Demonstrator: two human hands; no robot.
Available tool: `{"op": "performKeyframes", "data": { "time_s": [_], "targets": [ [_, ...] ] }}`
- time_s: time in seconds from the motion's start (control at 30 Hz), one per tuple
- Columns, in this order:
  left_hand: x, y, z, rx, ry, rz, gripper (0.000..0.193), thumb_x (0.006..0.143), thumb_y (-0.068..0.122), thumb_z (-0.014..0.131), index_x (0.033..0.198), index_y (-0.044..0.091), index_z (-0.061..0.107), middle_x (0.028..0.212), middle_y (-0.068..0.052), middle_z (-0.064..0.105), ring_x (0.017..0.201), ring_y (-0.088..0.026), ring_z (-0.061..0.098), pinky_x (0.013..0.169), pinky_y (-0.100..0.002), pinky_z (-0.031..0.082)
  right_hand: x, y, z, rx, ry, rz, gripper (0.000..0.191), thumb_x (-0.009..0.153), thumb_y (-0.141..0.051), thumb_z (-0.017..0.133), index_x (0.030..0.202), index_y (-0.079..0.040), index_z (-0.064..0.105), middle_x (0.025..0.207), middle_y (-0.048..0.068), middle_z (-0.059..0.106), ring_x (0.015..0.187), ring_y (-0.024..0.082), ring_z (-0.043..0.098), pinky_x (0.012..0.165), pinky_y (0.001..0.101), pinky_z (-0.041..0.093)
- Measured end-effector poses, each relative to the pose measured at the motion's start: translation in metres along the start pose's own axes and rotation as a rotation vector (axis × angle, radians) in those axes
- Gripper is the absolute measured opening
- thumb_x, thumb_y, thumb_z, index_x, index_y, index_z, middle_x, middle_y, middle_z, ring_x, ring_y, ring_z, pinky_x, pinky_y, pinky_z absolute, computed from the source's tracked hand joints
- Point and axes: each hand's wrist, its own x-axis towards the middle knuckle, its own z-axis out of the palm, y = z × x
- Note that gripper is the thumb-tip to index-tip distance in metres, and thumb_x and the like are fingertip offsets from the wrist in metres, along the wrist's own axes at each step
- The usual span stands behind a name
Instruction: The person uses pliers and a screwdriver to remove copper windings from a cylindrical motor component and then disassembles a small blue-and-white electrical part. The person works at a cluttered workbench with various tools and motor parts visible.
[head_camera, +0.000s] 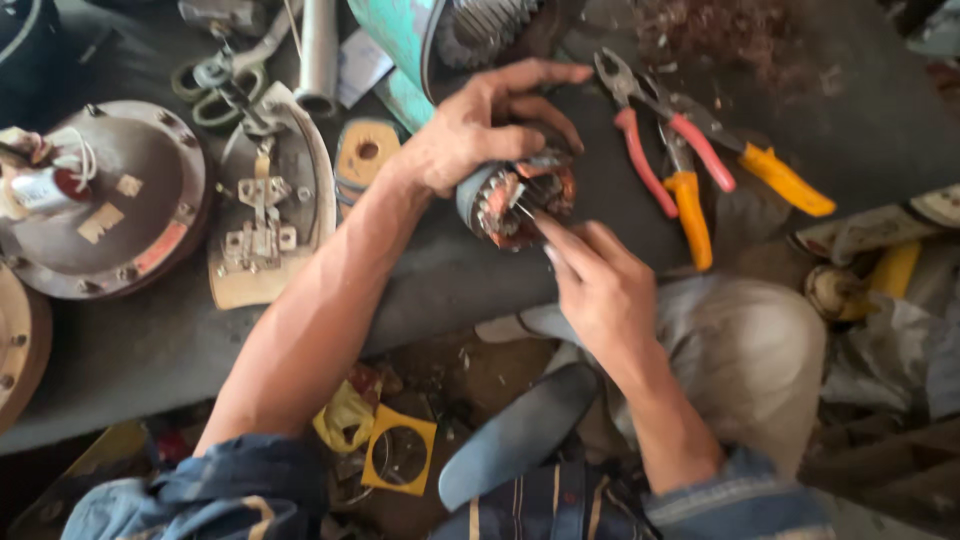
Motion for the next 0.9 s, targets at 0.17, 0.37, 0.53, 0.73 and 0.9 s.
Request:
{"op": "performKeyframes", "data": {
  "time_s": [0.17,0.37,0.53,0.73,0.9],
  "targets": [
    [0.003,-0.005,-0.005,-0.003,-0.029,-0.018,0.068,0.095,0.011,0.067,0.159,0.003,0.043,0.123,-0.017,0.076,0.112,-0.020,0.075,0.104,-0.034,0.062,-0.001,0.004,-0.019,0.061,-0.042,0.021,0.026,0.097,-0.006,0.072,0.123,-0.011,0.073,0.108,0.009,0.071,0.088,0.025,0.071,0.075,0.0354,0.057],
    [0.003,-0.005,-0.004,0.003,-0.040,0.001,0.068,0.096,0.010,0.067,0.159,0.002,0.043,0.123,-0.017,0.076,0.111,-0.021,0.076,0.106,-0.034,0.062,0.001,0.000,-0.025,0.027,-0.115,0.019,0.028,0.093,-0.005,0.072,0.120,-0.011,0.075,0.105,0.008,0.071,0.088,0.026,0.070,0.074,0.0371,0.056],
    [0.003,-0.003,-0.003,-0.001,-0.047,-0.007,0.067,0.096,0.011,0.067,0.158,0.002,0.043,0.122,-0.017,0.076,0.110,-0.022,0.077,0.105,-0.034,0.063,0.001,-0.006,-0.029,-0.062,-0.163,0.037,0.029,0.092,-0.005,0.072,0.120,-0.012,0.076,0.104,0.006,0.070,0.086,0.028,0.070,0.071,0.0399,0.055],
    [0.003,-0.002,-0.003,0.041,-0.047,0.005,0.066,0.095,0.012,0.067,0.157,0.002,0.044,0.123,-0.017,0.075,0.110,-0.021,0.077,0.103,-0.034,0.063,0.003,-0.012,-0.030,-0.094,-0.143,0.007,0.029,0.092,-0.006,0.072,0.120,-0.012,0.075,0.105,0.007,0.069,0.086,0.028,0.070,0.073,0.0400,0.055],
    [0.004,-0.004,-0.003,0.042,-0.046,-0.002,0.066,0.096,0.012,0.066,0.158,0.002,0.044,0.123,-0.017,0.076,0.112,-0.021,0.075,0.104,-0.034,0.062,0.002,-0.014,-0.030,-0.213,-0.104,-0.101,0.035,0.089,-0.001,0.072,0.122,-0.013,0.074,0.110,0.006,0.068,0.090,0.027,0.071,0.078,0.0391,0.056]
  ]
}}
